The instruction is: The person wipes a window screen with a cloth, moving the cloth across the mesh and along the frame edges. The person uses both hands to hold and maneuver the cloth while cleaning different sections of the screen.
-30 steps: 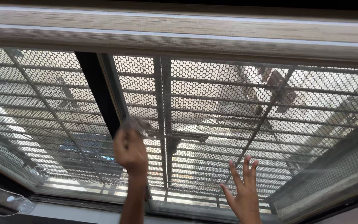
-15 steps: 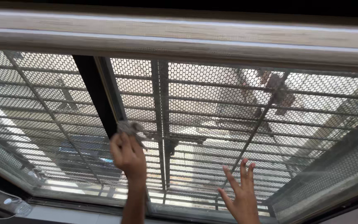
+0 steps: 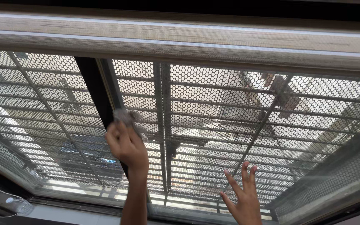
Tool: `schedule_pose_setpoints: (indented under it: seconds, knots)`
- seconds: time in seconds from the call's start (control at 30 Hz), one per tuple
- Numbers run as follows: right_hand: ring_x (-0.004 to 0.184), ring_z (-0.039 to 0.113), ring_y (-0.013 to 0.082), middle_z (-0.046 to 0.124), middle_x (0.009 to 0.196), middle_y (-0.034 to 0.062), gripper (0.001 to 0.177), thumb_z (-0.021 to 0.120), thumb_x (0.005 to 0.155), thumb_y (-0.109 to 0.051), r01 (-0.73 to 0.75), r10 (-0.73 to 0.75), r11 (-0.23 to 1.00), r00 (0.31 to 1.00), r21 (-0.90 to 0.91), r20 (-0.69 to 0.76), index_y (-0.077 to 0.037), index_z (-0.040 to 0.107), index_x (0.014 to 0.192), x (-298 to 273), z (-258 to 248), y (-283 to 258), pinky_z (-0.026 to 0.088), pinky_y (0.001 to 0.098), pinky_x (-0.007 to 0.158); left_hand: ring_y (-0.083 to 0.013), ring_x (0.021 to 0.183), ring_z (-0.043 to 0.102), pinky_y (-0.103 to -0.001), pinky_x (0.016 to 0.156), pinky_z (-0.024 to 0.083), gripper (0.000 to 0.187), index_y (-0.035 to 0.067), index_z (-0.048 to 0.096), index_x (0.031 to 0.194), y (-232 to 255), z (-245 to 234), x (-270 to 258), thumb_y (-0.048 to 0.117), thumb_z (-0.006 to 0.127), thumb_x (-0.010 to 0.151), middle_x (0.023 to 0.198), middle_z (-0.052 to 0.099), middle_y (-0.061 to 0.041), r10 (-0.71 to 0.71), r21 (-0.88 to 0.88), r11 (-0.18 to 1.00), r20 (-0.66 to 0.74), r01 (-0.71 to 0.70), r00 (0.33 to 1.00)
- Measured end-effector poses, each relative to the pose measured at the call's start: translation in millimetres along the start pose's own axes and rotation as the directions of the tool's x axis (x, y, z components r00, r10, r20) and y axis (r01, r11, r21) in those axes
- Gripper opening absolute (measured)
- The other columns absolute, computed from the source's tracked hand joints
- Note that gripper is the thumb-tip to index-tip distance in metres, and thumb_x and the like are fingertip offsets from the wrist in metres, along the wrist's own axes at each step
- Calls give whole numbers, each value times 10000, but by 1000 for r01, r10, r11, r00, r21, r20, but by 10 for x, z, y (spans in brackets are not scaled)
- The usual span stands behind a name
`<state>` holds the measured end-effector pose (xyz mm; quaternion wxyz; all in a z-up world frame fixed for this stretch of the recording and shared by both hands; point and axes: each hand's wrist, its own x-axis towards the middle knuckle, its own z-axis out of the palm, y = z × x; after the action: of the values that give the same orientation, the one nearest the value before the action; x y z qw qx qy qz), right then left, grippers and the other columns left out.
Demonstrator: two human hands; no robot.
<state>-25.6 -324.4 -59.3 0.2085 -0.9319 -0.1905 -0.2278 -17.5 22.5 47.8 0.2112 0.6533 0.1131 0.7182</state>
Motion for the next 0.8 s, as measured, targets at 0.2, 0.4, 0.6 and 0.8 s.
schedule_pose_setpoints:
  seconds: [0.2,0.4,0.6,0.8]
  knots:
    - [1527,-13,342,40,1707,-3,808,785,694,-500,-15,15,1000,999,-10,46,-515,497,1448,-18,41,106,410,614,1027,-231,953,671,-258,683,612,283,-97,649,1276,13,-118,-212,89,592,1071,1203,571,-191,59,128,990,21,-62,998]
    - [1526,5,381,83,1688,27,705,779,715,-401,72,-68,994,996,80,-49,-469,553,1380,-37,55,88,410,610,1032,-240,972,675,-249,756,605,283,-106,622,1297,91,-81,-344,79,560,1091,1233,534,-200,-99,40,994,-12,99,995]
    - [1516,35,393,104,1699,39,653,763,725,-360,85,-82,995,995,45,-63,-464,598,1348,-20,35,88,406,616,1038,-156,909,678,-224,742,658,223,-13,544,1270,474,625,-582,87,554,1072,1098,639,-93,-412,-618,719,-9,319,911]
    - [1561,60,362,133,1696,-15,589,734,783,-345,-32,33,998,999,49,-20,-480,585,1337,-36,-18,-30,502,520,983,-255,894,702,-322,656,581,319,118,674,1282,1131,576,-1337,117,706,965,1219,674,-106,435,55,886,247,-460,866]
